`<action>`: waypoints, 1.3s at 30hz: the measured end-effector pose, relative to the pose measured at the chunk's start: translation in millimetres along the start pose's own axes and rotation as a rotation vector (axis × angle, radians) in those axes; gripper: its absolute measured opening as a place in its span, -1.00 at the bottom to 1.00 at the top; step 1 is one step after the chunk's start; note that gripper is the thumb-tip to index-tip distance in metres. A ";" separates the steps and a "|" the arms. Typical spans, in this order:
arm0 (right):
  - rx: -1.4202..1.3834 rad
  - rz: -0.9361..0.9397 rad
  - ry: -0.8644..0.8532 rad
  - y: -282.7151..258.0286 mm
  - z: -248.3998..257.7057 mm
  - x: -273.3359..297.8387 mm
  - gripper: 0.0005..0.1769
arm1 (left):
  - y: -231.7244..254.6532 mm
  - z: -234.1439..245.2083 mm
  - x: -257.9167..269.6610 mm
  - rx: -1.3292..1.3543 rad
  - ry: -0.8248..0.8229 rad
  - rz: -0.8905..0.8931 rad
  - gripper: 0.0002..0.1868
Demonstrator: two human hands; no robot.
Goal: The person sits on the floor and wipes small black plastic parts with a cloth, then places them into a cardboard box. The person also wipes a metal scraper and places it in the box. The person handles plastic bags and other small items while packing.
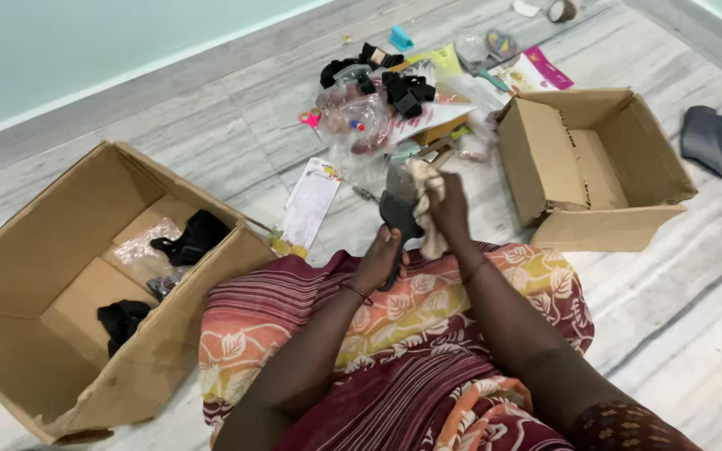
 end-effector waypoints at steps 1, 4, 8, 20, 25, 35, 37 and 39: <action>0.035 -0.126 -0.088 -0.7 -11.0 8.1 -0.56 | 2.8 1.2 -1.1 0.012 0.028 0.008 -0.19; -0.047 0.337 -0.182 -17.7 -47.3 46.3 -0.42 | 10.4 8.0 4.7 0.080 0.106 0.055 -0.18; 0.006 0.369 -0.234 -9.8 -45.0 36.7 -0.26 | 7.0 4.4 0.7 -0.039 0.051 0.082 -0.11; -0.694 -0.209 0.355 13.6 83.0 -50.0 -0.65 | 9.9 44.0 -16.3 -0.502 0.514 -0.108 -0.17; 0.098 0.282 0.299 -41.5 62.2 -19.4 -0.44 | 13.6 63.3 -15.9 -0.560 0.737 -0.306 -0.12; 0.032 0.295 -0.028 -47.2 -3.5 8.3 -0.51 | -5.3 17.5 -8.6 0.056 0.074 -0.077 -0.59; -0.061 0.084 0.007 -29.5 3.7 -2.1 -0.58 | -4.4 11.7 -4.3 -0.012 0.028 -0.036 -0.63; -0.146 -0.204 -0.031 -30.5 6.9 2.8 -0.58 | -12.1 8.6 1.0 -0.031 -0.025 -0.043 -0.64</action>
Point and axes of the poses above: each hand's wrist, its own x-axis away from the middle knuckle, its own z-axis out of the back of the hand, y = z × x, the point moved 1 cm from there along -x, towards the middle knuckle, and after that the axes turned 2 degrees about -y, right-handed, at the moved point
